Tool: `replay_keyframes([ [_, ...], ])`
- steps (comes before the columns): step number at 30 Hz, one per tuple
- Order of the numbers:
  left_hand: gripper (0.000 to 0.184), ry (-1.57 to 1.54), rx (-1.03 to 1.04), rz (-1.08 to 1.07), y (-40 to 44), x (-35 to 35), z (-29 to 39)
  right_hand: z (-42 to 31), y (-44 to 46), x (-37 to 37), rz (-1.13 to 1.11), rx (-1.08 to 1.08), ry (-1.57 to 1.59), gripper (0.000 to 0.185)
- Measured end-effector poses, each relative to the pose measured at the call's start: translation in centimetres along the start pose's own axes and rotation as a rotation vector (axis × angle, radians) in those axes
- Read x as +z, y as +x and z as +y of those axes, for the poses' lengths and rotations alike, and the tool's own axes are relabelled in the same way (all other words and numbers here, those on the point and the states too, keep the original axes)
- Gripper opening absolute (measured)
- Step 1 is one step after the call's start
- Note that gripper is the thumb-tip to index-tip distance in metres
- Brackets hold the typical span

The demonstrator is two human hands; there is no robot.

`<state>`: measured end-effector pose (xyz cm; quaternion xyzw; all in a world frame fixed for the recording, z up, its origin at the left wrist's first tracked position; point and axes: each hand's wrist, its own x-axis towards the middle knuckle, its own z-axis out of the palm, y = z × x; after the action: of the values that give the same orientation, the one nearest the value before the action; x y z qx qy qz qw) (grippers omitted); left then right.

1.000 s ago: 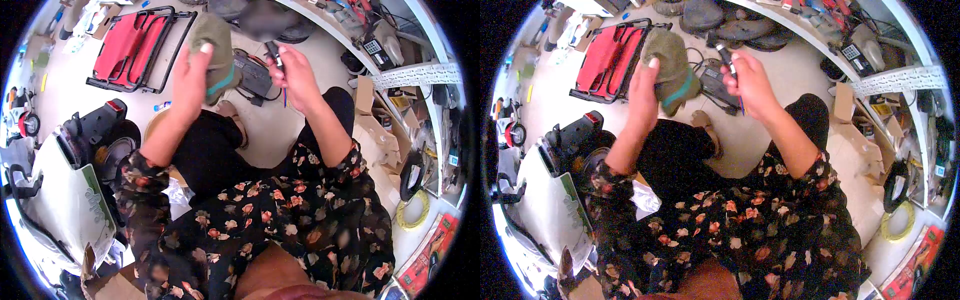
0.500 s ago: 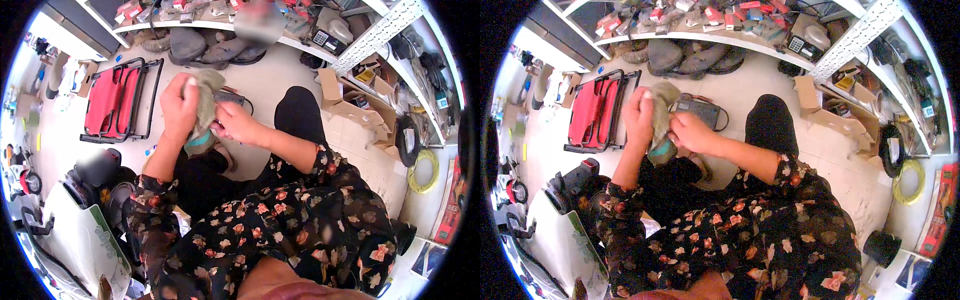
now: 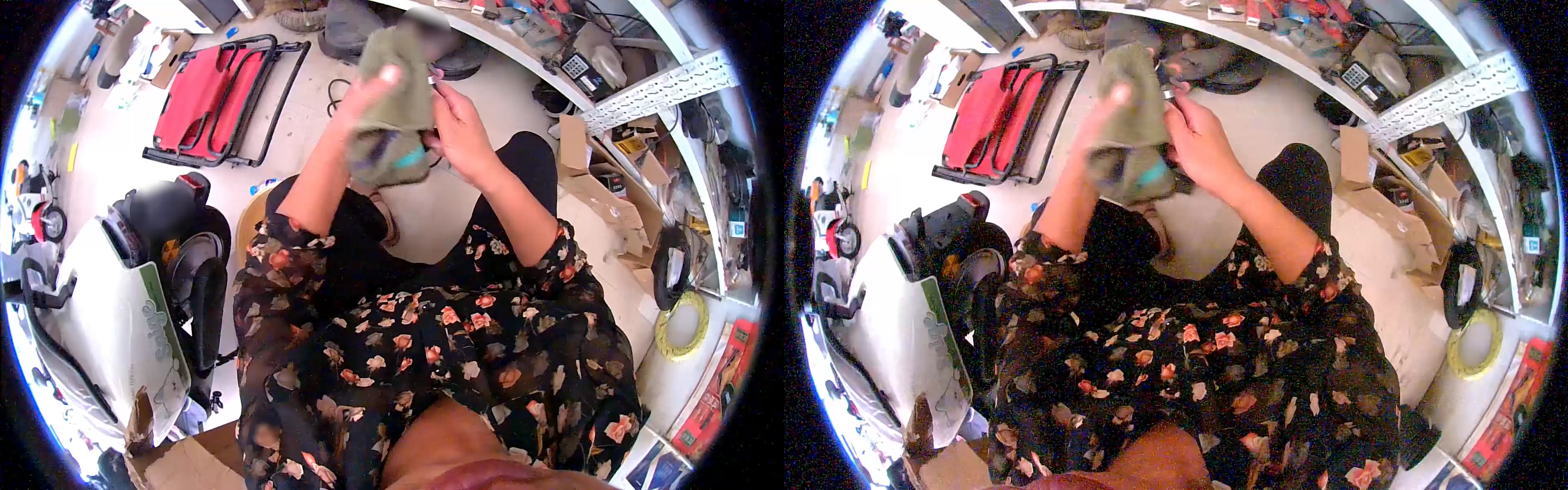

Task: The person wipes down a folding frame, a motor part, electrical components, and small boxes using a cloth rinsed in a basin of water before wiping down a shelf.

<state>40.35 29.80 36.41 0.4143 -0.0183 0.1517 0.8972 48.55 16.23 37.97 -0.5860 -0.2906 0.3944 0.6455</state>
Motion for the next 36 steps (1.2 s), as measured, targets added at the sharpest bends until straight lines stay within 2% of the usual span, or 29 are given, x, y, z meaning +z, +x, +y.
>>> replay_keyframes([
  [1,0.068,0.268,0.119,0.142,-0.3,2.1,0.0,0.4,0.1,-0.1,-0.02,-0.067,-0.111,0.029],
  [2,0.064,0.245,0.086,0.146,-0.8,1.9,-0.1,0.8,0.1,-0.3,-0.037,-0.133,-0.222,0.031],
  [4,0.056,0.205,0.031,0.134,-1.1,1.2,-0.1,0.6,-0.1,-0.5,-0.116,-0.106,-0.235,0.027],
  [7,0.047,0.093,-0.019,0.154,-1.3,0.5,0.0,0.4,-0.6,-1.3,-0.27,0.175,0.132,0.023],
  [8,0.04,0.045,-0.049,0.138,-1.3,0.5,0.2,-0.9,-1.4,-0.8,-0.238,0.205,0.203,0.024],
  [11,0.034,0.208,-0.034,0.234,-1.9,0.6,0.4,-1.4,-2.0,-2.7,-0.323,0.173,0.343,0.029],
  [15,0.039,0.387,-0.131,0.323,-2.3,2.1,0.3,-3.1,-1.5,-5.0,-0.284,0.041,0.572,0.034],
  [16,0.039,0.389,-0.114,0.371,-2.2,1.4,-0.6,-3.3,-1.2,-5.7,-0.275,0.022,0.518,0.035],
  [19,0.046,0.028,-0.063,0.317,-1.5,-0.4,-0.3,-3.3,-1.3,-6.6,-0.179,0.039,0.353,0.038],
  [21,0.048,-0.099,0.128,0.391,-0.1,0.5,0.5,-2.9,-1.4,-6.7,-0.267,0.043,0.451,0.038],
  [23,0.049,-0.116,0.098,0.4,0.1,1.1,1.1,-2.4,-1.7,-6.8,-0.364,0.068,0.547,0.039],
  [27,0.051,-0.133,-0.022,0.325,0.8,1.6,-0.5,-2.5,-1.6,-5.9,-0.4,0.109,0.616,0.037],
  [29,0.052,-0.102,-0.073,0.21,1.0,2.6,-0.9,-2.4,-1.4,-4.5,-0.255,0.155,0.469,0.035],
  [30,0.043,-0.017,-0.108,0.177,1.2,3.2,-1.1,-2.3,-1.5,-4.0,-0.178,0.18,0.399,0.034],
  [31,0.036,0.1,-0.048,0.244,1.3,4.2,-1.4,-2.2,-1.7,-3.8,-0.188,0.185,0.386,0.034],
  [34,0.03,0.139,-0.037,0.318,1.4,3.5,-2.0,-2.7,-2.0,-3.7,-0.194,0.203,0.328,0.035],
  [36,0.032,0.092,0.001,0.307,1.6,3.7,-2.0,-2.9,-2.1,-4.1,-0.239,0.2,0.35,0.037],
])
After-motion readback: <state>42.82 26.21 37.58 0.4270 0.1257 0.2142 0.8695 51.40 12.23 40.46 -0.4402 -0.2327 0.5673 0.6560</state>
